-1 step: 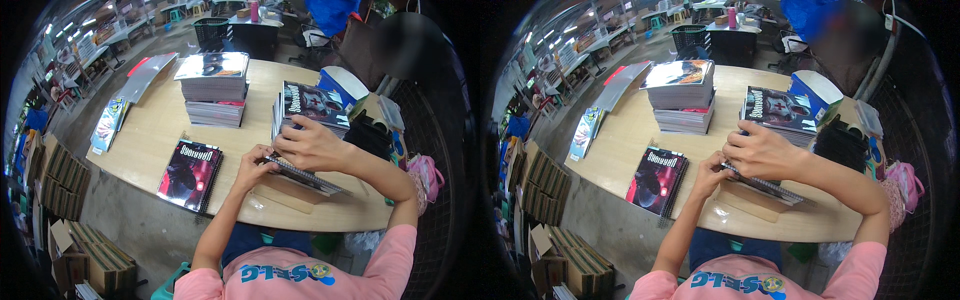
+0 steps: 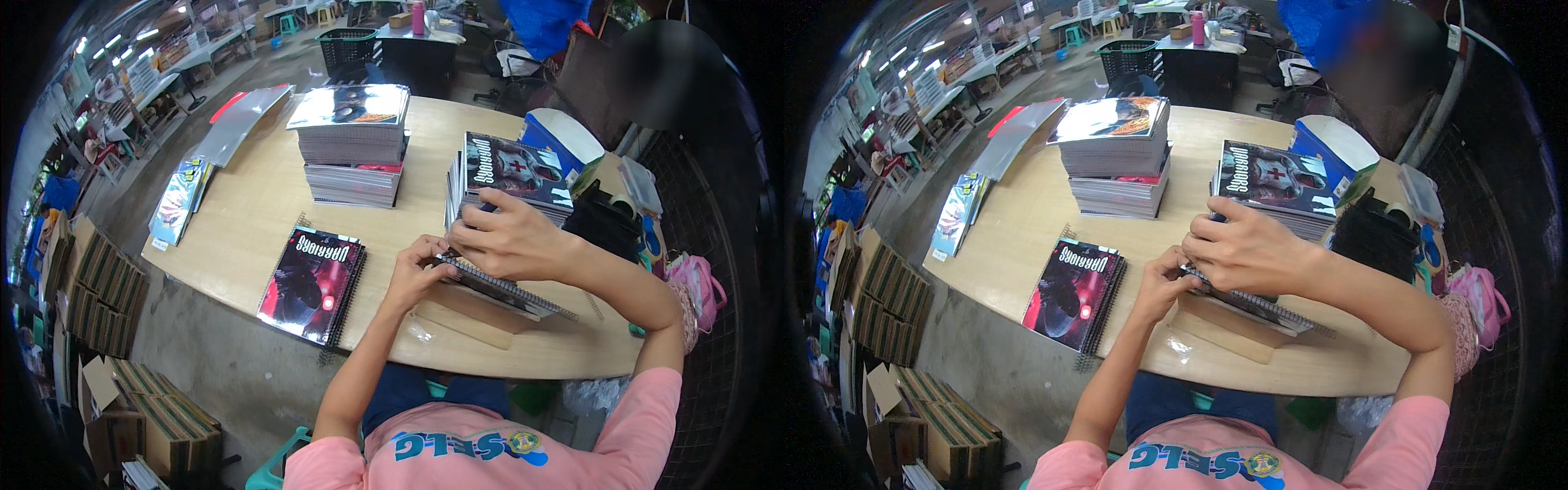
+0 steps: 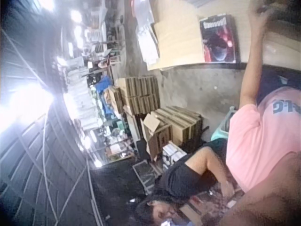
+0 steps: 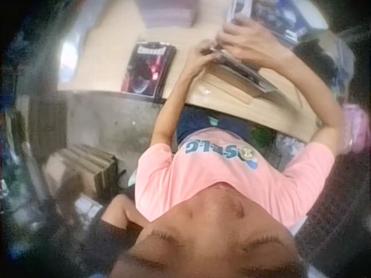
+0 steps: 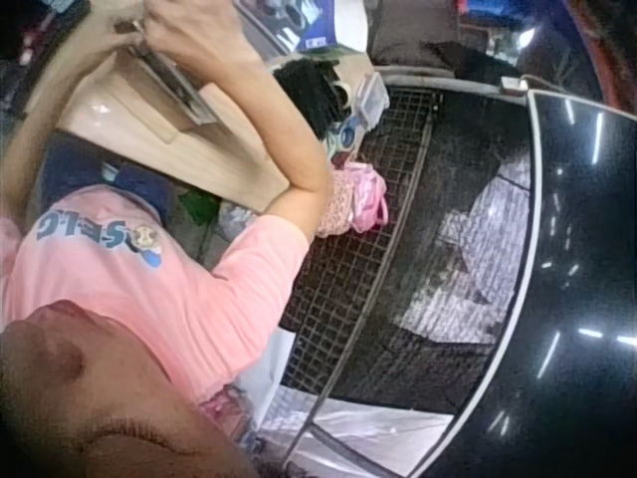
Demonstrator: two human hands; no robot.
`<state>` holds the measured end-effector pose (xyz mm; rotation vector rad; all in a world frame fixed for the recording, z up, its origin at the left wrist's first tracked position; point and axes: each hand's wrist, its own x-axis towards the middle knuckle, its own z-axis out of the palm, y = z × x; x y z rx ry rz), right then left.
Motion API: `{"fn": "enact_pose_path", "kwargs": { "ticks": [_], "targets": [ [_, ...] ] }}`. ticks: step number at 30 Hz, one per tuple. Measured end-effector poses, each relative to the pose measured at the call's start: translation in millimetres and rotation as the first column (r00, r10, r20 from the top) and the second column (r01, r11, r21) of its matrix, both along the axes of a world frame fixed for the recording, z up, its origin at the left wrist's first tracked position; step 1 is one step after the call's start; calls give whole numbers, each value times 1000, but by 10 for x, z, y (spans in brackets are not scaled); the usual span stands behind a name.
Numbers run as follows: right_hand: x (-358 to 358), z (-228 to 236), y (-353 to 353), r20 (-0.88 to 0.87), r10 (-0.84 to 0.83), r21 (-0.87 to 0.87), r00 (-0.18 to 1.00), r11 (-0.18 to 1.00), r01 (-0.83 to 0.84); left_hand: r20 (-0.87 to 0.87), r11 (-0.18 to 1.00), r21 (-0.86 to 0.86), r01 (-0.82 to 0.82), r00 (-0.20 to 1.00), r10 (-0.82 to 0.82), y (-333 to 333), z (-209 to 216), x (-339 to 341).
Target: The person is inserting plastic spirals into pre-punched notebook pages and covers by hand. They use a small blue-handled tool to trim and crimp the ends of the spirals, then stack the finished notebooks.
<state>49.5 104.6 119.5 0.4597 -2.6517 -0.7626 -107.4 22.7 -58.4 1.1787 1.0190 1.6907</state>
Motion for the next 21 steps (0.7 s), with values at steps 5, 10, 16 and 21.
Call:
{"fn": "enact_pose_path", "kwargs": {
  "ticks": [5, 10, 16, 21],
  "targets": [
    [-41, -63, -36, 23, -90, -18, 996, 996, 90, 7, 1000, 15, -28, 1000, 27, -22, -28, -7],
    [147, -73, -34, 426, -405, -579, 809, 566, 587, -175, 983, 84, -161, 969, 174, -27, 17, 69],
    [455, -179, 2, 138, -494, -841, 858, 400, 365, -211, 958, 62, -278, 935, 285, -63, -102, 159],
    [1064, -537, 29, 15, -705, -908, 709, 288, 305, -593, 716, 542, -440, 403, 697, -325, 281, 396]
  ]
}}
